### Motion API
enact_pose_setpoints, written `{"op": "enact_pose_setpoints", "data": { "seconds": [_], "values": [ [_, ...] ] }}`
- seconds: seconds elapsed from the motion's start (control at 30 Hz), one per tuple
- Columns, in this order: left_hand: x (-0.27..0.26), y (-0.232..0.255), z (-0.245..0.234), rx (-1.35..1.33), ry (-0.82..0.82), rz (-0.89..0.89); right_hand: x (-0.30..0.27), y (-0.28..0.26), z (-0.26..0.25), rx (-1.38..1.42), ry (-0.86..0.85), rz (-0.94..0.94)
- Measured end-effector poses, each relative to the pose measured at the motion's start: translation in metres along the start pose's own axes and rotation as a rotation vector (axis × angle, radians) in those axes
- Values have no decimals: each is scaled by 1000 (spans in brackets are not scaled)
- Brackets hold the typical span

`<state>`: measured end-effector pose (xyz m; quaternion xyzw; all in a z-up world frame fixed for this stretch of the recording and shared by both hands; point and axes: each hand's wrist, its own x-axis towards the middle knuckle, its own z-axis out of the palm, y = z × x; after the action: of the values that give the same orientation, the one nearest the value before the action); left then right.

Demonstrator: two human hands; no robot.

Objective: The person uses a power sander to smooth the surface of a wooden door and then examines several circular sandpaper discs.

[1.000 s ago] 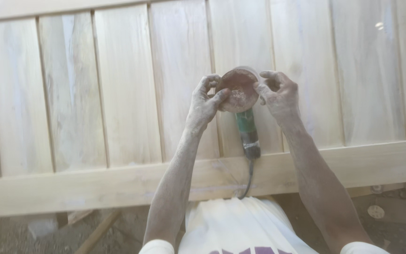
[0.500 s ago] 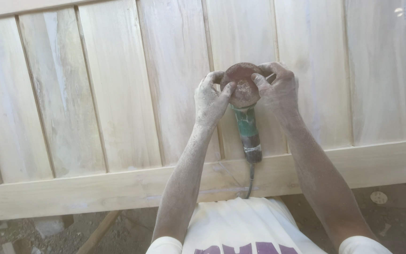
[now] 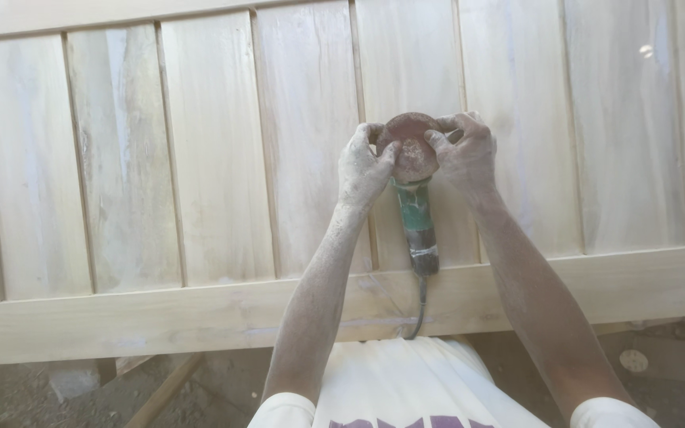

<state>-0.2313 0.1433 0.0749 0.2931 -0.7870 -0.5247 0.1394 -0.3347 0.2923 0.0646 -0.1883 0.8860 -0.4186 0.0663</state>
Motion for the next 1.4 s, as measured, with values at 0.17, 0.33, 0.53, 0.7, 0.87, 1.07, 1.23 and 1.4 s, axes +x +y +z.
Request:
{"op": "enact_pose_setpoints", "data": {
  "seconds": [0.17,0.33,0.53,0.7,0.87,1.07,1.23,1.4],
  "values": [
    [2,1,6,174,69,68,-5,8,14,-111,323,-459],
    [-25,16,0,137,146,227,-31,-2,-2,21,337,-503],
    [-84,36,-29,-155,189,231,-82,-41,-54,289,59,-144],
    [-108,45,-48,-499,47,-21,-92,-60,-71,420,-134,111],
    [-131,41,-53,-586,34,-89,-107,-60,-71,538,-184,61],
    [-146,29,-52,-509,69,-90,-121,-56,-71,541,-203,59],
    [-160,10,-62,-300,-142,-35,-134,-26,-56,416,-396,64],
    [-213,-23,-62,-278,-212,-54,-190,31,0,203,-399,-183]
  ]
}}
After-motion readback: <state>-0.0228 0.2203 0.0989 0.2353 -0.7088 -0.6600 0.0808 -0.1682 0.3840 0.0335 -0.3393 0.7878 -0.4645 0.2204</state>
